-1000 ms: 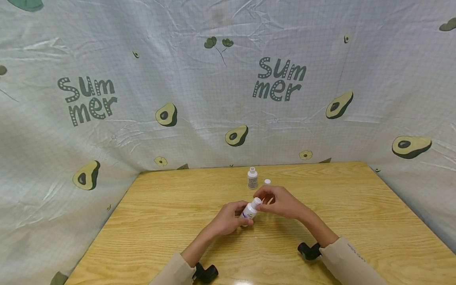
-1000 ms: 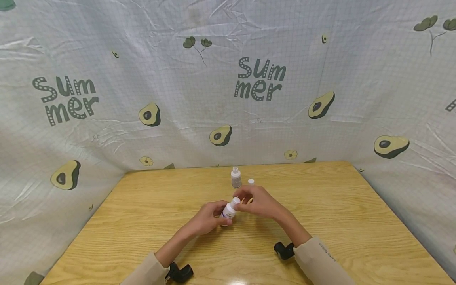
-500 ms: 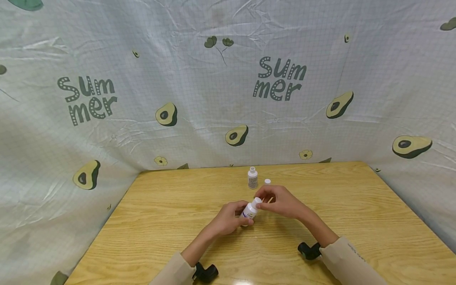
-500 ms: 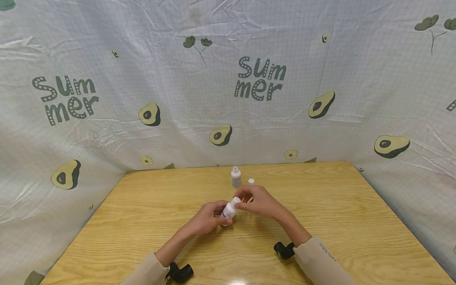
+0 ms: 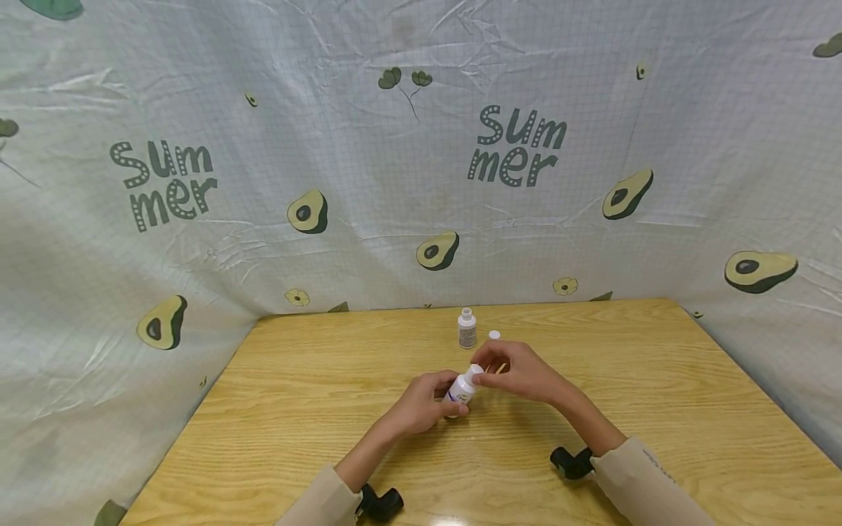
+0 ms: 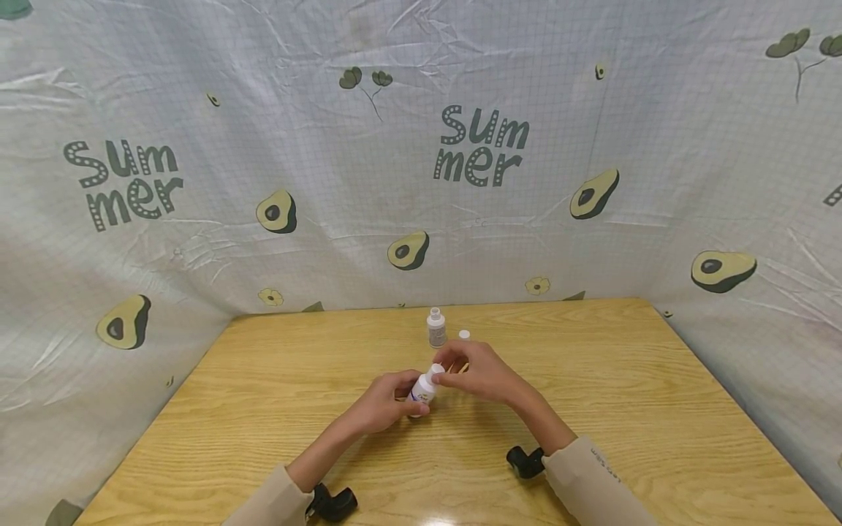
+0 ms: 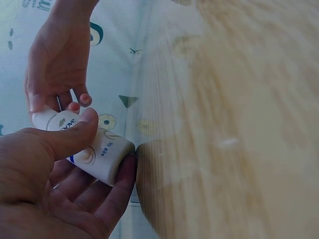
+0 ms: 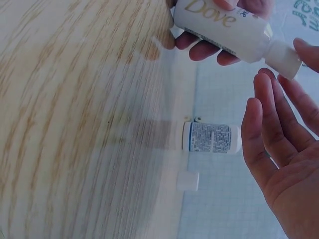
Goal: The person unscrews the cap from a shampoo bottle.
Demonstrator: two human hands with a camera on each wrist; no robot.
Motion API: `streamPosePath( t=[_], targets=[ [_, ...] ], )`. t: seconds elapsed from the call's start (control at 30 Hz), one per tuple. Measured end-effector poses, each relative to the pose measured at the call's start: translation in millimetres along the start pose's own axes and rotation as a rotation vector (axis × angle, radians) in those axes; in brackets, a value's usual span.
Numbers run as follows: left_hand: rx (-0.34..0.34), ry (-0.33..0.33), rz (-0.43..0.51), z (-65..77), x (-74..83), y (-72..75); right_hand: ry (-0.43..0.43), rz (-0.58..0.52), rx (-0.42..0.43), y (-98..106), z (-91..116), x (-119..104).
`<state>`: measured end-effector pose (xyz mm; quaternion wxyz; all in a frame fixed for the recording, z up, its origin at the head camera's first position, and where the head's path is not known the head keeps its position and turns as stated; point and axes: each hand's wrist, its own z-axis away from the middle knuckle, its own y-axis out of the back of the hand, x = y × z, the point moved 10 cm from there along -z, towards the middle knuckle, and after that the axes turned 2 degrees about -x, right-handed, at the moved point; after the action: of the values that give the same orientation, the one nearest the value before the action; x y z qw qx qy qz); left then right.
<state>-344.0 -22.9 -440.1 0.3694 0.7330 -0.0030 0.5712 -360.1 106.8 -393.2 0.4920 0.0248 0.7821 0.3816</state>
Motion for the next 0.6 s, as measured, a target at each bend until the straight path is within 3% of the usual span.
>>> streamPosePath(
  t=[0.6],
  targets=[
    [0.0,0.012,-0.005,0.2,-0.8,0.4,0.015,-0.024,-0.029,-2.3,-0.4,1.1]
  ],
)
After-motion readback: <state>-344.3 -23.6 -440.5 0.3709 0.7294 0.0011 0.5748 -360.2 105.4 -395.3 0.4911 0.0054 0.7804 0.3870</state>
